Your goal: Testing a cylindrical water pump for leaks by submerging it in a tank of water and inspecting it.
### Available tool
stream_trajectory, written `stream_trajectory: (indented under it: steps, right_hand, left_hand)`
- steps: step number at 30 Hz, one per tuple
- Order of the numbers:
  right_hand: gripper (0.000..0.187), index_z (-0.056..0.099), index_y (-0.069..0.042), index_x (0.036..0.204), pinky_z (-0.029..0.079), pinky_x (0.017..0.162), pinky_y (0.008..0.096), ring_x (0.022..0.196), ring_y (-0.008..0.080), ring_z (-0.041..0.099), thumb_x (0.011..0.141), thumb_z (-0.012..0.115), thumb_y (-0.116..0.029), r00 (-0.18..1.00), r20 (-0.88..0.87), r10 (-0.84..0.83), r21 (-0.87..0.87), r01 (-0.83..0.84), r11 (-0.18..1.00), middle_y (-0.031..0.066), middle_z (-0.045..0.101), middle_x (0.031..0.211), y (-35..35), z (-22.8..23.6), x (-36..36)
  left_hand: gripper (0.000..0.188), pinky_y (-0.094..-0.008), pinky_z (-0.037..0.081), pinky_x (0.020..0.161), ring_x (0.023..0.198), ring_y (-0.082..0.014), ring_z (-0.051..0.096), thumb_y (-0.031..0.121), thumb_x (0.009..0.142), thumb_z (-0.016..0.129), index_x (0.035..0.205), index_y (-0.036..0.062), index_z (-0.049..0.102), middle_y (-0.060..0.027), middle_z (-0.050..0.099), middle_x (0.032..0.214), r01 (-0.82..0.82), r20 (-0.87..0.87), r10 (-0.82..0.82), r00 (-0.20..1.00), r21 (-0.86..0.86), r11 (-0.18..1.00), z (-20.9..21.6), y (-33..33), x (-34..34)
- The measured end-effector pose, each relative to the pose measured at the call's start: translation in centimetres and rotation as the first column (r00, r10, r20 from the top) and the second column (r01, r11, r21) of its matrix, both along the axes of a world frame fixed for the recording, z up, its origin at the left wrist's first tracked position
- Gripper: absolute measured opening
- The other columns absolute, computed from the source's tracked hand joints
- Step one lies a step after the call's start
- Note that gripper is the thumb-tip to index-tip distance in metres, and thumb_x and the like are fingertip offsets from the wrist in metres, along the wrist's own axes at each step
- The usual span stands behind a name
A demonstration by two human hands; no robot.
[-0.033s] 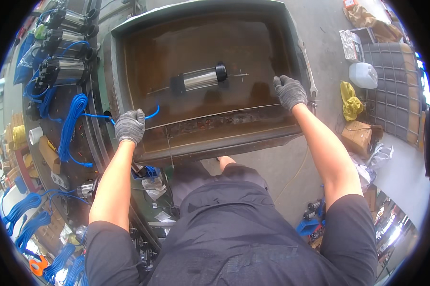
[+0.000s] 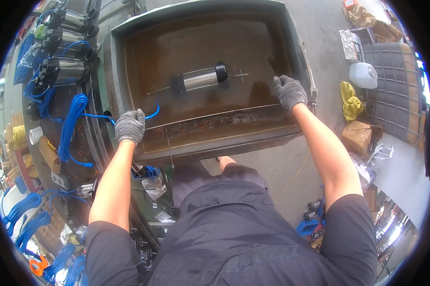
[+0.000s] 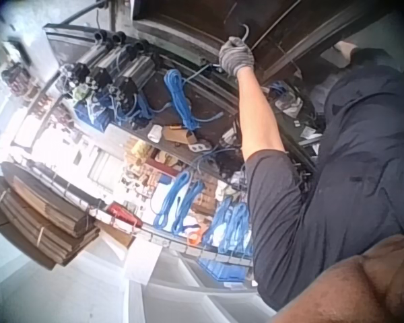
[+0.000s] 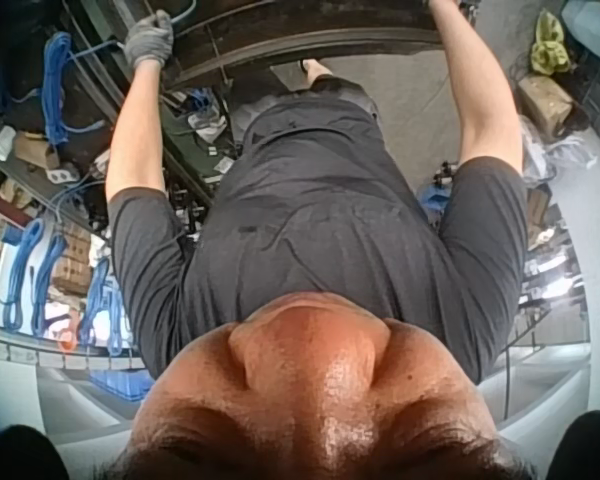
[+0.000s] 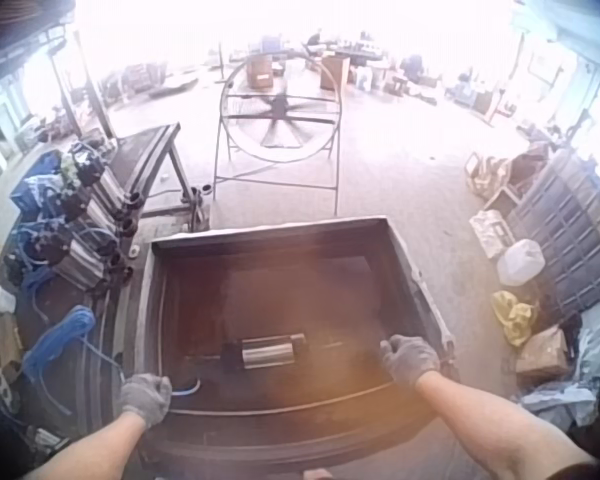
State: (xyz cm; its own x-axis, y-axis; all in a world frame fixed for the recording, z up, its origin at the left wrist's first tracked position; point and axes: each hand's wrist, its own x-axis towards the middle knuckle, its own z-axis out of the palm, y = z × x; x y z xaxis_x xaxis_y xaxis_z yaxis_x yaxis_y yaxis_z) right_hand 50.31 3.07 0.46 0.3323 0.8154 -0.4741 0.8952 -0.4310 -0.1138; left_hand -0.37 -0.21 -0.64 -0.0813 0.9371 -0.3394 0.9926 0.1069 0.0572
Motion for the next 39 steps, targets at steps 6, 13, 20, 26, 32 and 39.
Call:
stream_trajectory:
  steps: [6,13,20,26,32,39]
  right_hand:
    - [0.046,0.073,-0.011,0.113,0.053,0.096,0.0524,0.11,0.0426,0.068,0.105,0.05,-0.05,1.0,-0.009,0.021,0.048,-0.021,0.999,0.0214,0.074,0.112,-0.1,-0.5,0.2]
    - [0.045,0.072,-0.011,0.112,0.052,0.096,0.0536,0.11,0.0443,0.067,0.105,0.05,-0.049,0.999,-0.043,0.018,0.058,-0.016,0.998,0.0225,0.073,0.112,-0.2,-0.9,0.3]
    - [0.044,0.072,-0.012,0.112,0.053,0.095,0.0536,0.109,0.044,0.068,0.106,0.051,-0.05,1.0,-0.004,-0.007,0.091,0.007,0.996,0.0218,0.074,0.113,-0.4,-1.0,0.1]
    - [0.044,0.071,-0.012,0.114,0.053,0.096,0.0524,0.111,0.0426,0.068,0.106,0.051,-0.05,1.0,0.0,-0.03,0.068,0.03,0.997,0.0208,0.074,0.113,-0.3,-0.6,0.0]
    - [0.045,0.072,-0.014,0.116,0.054,0.098,0.0512,0.112,0.0411,0.069,0.106,0.049,-0.051,0.998,-0.024,-0.064,0.034,0.065,0.997,0.0204,0.075,0.114,-0.2,0.5,-0.1]
    - [0.045,0.072,-0.013,0.118,0.053,0.1,0.0513,0.114,0.0403,0.068,0.107,0.048,-0.048,0.994,-0.081,-0.071,0.049,0.075,0.996,0.0207,0.074,0.117,-0.1,1.1,0.5]
  left_hand:
    - [0.05,-0.0539,0.054,0.09,0.097,-0.0436,0.07,0.043,0.106,0.045,0.097,0.0066,0.078,-0.0226,0.074,0.101,0.0,0.001,0.0,1.0,-0.003,1.0,0.2,0.1,0.1]
    - [0.05,-0.0528,0.054,0.093,0.101,-0.0422,0.07,0.043,0.106,0.045,0.101,0.0072,0.079,-0.0212,0.074,0.106,-0.024,-0.011,0.024,1.0,0.005,1.0,0.3,0.0,0.1]
    - [0.05,-0.0525,0.055,0.092,0.099,-0.0413,0.071,0.043,0.107,0.044,0.1,0.0071,0.078,-0.0204,0.074,0.108,0.023,-0.01,-0.023,1.0,-0.008,1.0,-0.3,-0.1,-0.3]
    - [0.04,-0.0515,0.055,0.091,0.099,-0.0406,0.071,0.04,0.105,0.053,0.1,0.0071,0.076,-0.0192,0.074,0.102,0.132,0.036,-0.133,0.991,0.022,0.991,0.9,0.3,-1.2]
    - [0.031,-0.0537,0.054,0.087,0.096,-0.0422,0.069,0.034,0.101,0.062,0.101,0.0061,0.073,-0.0205,0.072,0.099,0.387,-0.113,-0.394,0.912,-0.075,0.919,3.2,2.9,-3.3]
    - [0.03,-0.0456,0.057,0.09,0.099,-0.04,0.072,0.034,0.1,0.065,0.11,0.0055,0.072,-0.0206,0.075,0.101,0.151,0.37,-0.127,0.92,-0.038,0.988,1.9,7.7,5.7]
